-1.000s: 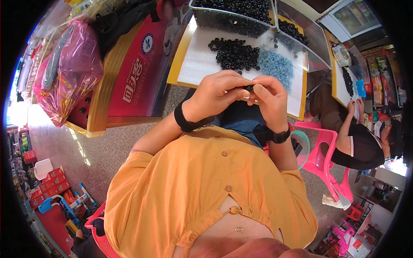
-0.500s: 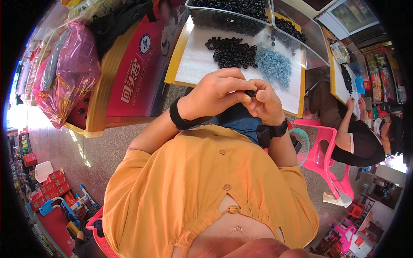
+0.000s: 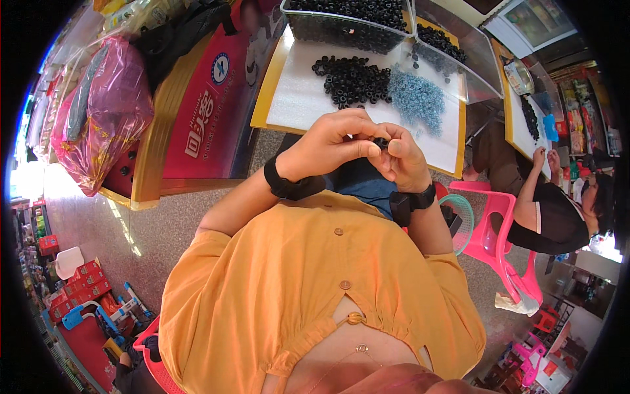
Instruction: The person repeatedly picks up small black plastic components and pins from the workbench and assembles them together by hand.
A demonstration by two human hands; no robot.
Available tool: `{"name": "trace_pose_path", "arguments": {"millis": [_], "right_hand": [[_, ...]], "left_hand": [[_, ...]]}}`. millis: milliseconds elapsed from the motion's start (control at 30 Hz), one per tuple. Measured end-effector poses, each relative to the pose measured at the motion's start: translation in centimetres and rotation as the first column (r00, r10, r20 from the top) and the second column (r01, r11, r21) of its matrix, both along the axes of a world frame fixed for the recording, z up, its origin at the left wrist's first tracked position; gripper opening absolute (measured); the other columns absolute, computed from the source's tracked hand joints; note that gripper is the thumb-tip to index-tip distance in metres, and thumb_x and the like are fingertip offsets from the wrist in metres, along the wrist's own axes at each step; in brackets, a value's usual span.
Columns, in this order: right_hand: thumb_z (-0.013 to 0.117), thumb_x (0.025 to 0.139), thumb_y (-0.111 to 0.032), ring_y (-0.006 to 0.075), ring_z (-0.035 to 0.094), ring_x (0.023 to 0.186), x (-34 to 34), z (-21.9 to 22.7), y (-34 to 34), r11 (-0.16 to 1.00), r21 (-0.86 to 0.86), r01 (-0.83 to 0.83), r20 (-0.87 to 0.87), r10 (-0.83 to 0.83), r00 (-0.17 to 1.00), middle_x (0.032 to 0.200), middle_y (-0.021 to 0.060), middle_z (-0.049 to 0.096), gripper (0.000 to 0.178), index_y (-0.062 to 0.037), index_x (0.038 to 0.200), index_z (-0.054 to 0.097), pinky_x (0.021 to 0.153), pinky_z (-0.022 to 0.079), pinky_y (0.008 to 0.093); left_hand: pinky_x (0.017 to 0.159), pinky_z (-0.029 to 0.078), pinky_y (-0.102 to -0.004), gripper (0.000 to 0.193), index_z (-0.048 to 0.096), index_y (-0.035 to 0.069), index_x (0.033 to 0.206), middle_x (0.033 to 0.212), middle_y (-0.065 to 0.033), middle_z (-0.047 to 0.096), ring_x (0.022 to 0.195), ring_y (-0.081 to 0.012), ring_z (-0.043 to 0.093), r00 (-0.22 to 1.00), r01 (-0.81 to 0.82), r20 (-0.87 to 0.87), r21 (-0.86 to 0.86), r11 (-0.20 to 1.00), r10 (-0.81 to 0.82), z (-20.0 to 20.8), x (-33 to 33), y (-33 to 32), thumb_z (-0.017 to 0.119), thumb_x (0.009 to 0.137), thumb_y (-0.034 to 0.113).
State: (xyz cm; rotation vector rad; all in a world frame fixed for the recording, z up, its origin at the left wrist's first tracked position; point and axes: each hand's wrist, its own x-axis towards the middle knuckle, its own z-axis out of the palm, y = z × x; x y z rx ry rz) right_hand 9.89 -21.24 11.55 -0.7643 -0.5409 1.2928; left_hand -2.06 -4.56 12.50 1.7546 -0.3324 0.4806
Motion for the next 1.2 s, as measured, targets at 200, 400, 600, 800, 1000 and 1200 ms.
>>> {"name": "trace_pose_path", "arguments": {"millis": [200,400,600,800,1000,1200], "right_hand": [[0.067,0.086,-0.022,0.0057,0.049,0.046,-0.9,-0.2,0.1,1.000,0.006,0.019,-0.101,-0.018,0.995,0.068,0.0049,0.057,0.026,0.0013,0.090,0.057,0.035,0.040,0.0174],[0.063,0.086,-0.018,0.0045,0.046,0.044,-1.1,-0.3,0.0,0.995,-0.084,0.047,-0.074,-0.053,0.996,0.064,0.0041,0.055,0.020,-0.0010,0.083,0.055,0.034,0.037,0.0164],[0.064,0.086,-0.020,0.0061,0.046,0.044,-2.2,0.0,0.0,0.981,-0.027,0.192,-0.068,-0.194,0.979,0.066,0.0048,0.056,0.022,0.0003,0.082,0.055,0.036,0.037,0.0165],[0.068,0.087,-0.025,0.0095,0.053,0.052,-1.4,0.3,-0.7,0.985,0.145,0.093,-0.187,-0.065,0.980,0.078,0.0091,0.060,0.033,0.0052,0.098,0.058,0.039,0.042,0.0179],[0.072,0.089,-0.028,0.0134,0.061,0.060,-0.8,1.0,-2.3,0.999,-0.012,-0.040,-0.010,0.040,0.999,0.082,0.0103,0.062,0.040,0.0053,0.104,0.057,0.047,0.049,0.0209],[0.066,0.094,-0.024,0.0141,0.063,0.066,-2.0,2.5,-3.0,1.000,-0.022,-0.016,0.042,0.016,0.999,0.084,0.0095,0.063,0.031,0.0036,0.104,0.057,0.054,0.053,0.0247]], "left_hand": [[0.069,0.046,-0.0304,0.021,0.071,0.006,0.103,0.082,-0.0062,0.062,0.078,-0.0207,0.058,1.000,0.002,0.028,-0.045,0.999,-0.001,-0.1,0.0,-0.3,0.073,0.085,0.017],[0.070,0.047,-0.0316,0.021,0.071,0.005,0.102,0.081,-0.0073,0.062,0.076,-0.0217,0.058,0.999,0.042,0.027,0.007,0.999,-0.042,0.7,0.0,0.1,0.073,0.085,0.017],[0.071,0.047,-0.0307,0.024,0.068,0.003,0.106,0.084,-0.0076,0.061,0.078,-0.0209,0.058,0.996,-0.009,0.086,0.007,1.000,0.008,-0.2,0.3,-0.6,0.073,0.085,0.014],[0.070,0.046,-0.0297,0.028,0.066,0.001,0.112,0.086,-0.0084,0.058,0.078,-0.0220,0.057,0.991,-0.086,0.116,0.132,0.987,0.071,1.4,-0.2,-1.3,0.071,0.085,0.009],[0.066,0.048,-0.0331,0.034,0.063,0.001,0.116,0.085,-0.0109,0.058,0.075,-0.0260,0.058,0.978,-0.046,0.208,0.280,0.959,-0.014,0.9,-0.6,-0.5,0.071,0.084,0.010],[0.064,0.049,-0.0337,0.034,0.063,0.001,0.115,0.084,-0.0112,0.059,0.073,-0.0262,0.059,0.967,-0.031,0.252,0.292,0.956,-0.045,1.1,-0.8,-1.0,0.072,0.084,0.012]]}}
